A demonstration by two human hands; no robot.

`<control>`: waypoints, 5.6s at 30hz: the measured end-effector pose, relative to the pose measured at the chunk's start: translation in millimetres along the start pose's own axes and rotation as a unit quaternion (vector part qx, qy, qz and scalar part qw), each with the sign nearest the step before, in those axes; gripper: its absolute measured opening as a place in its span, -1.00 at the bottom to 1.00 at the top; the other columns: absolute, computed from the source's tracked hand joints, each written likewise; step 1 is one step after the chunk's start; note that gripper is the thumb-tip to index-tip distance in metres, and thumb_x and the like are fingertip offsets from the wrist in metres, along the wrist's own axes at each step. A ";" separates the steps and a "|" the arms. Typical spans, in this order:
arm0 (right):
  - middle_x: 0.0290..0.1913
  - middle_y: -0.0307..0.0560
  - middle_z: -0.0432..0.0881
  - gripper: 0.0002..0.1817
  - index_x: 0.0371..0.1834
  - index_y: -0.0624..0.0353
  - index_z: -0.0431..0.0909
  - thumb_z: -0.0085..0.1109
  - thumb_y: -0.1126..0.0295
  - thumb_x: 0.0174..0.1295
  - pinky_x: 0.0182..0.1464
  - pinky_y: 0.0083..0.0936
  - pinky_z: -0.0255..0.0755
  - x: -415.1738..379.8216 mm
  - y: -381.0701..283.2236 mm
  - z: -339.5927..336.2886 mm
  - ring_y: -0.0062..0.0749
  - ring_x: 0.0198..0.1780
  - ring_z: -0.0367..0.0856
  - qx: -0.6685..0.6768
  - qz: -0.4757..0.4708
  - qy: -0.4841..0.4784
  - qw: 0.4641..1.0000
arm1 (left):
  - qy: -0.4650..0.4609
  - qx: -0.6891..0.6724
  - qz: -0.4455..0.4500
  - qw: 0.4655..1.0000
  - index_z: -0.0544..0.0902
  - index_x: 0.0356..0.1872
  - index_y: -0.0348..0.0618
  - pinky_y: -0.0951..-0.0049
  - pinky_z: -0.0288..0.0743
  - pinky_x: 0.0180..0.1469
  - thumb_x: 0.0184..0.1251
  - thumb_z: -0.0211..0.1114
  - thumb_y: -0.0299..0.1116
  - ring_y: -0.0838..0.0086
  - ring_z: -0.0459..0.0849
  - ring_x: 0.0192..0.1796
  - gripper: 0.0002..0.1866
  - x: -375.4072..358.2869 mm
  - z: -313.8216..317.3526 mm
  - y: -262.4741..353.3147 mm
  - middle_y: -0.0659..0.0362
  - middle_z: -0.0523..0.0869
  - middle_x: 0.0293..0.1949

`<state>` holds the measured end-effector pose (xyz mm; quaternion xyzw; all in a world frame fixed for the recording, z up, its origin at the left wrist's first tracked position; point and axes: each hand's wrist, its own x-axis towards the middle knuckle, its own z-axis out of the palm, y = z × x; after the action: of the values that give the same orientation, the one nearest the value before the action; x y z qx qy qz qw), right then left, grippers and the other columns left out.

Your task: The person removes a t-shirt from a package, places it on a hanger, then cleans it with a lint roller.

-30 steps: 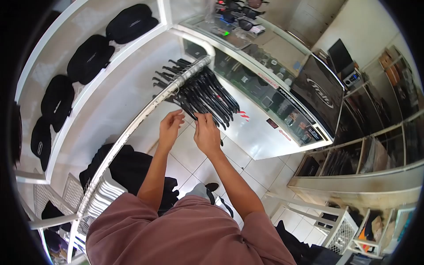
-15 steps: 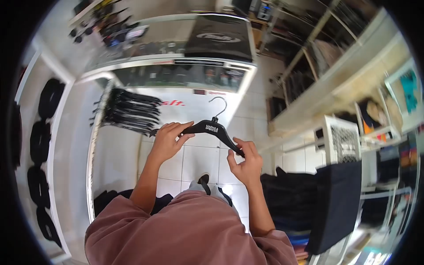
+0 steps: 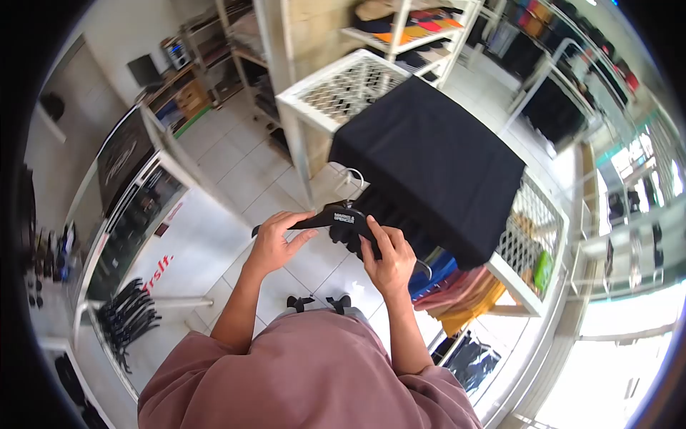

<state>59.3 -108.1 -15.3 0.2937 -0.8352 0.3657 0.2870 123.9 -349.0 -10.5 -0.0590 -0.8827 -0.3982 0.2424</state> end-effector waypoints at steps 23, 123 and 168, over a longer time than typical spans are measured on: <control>-0.16 -0.15 0.62 -0.49 0.21 0.01 0.73 0.50 0.45 0.12 -0.26 -0.38 0.58 -81.4 44.7 -66.8 -0.33 -0.31 0.67 -0.164 0.201 0.093 0.961 | -0.015 0.206 0.279 0.938 0.57 0.05 -0.01 -0.11 0.30 0.49 0.10 0.54 -0.50 0.10 0.36 0.56 -0.52 129.9 102.5 -106.9 0.08 0.40 0.51; -0.28 0.03 0.64 -0.77 -0.34 0.18 0.64 0.32 0.24 0.32 -0.09 -0.15 0.53 46.2 112.3 -50.4 -0.03 -0.14 0.68 -0.308 0.278 0.017 0.910 | -0.055 0.157 0.203 0.965 0.68 -0.28 -0.15 0.18 0.55 -0.10 0.39 0.44 -0.09 0.26 0.67 -0.20 -0.69 197.3 141.4 -21.4 0.18 0.66 -0.32; 0.39 0.13 0.57 -0.46 0.29 0.17 0.64 0.24 0.05 0.39 0.52 -0.04 0.19 39.0 137.3 -55.4 0.06 0.46 0.45 -0.264 0.256 0.015 0.930 | -0.151 0.062 0.162 0.973 0.69 0.27 -0.13 -0.04 0.30 0.50 0.57 0.23 -0.11 0.06 0.55 0.43 -0.57 226.8 112.9 -88.0 -0.01 0.68 0.31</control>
<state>-48.1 1.1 -17.5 -0.0217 -0.9441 0.1976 0.2630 -143.8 -346.0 -26.0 -0.2454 -0.9107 -0.2849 0.1711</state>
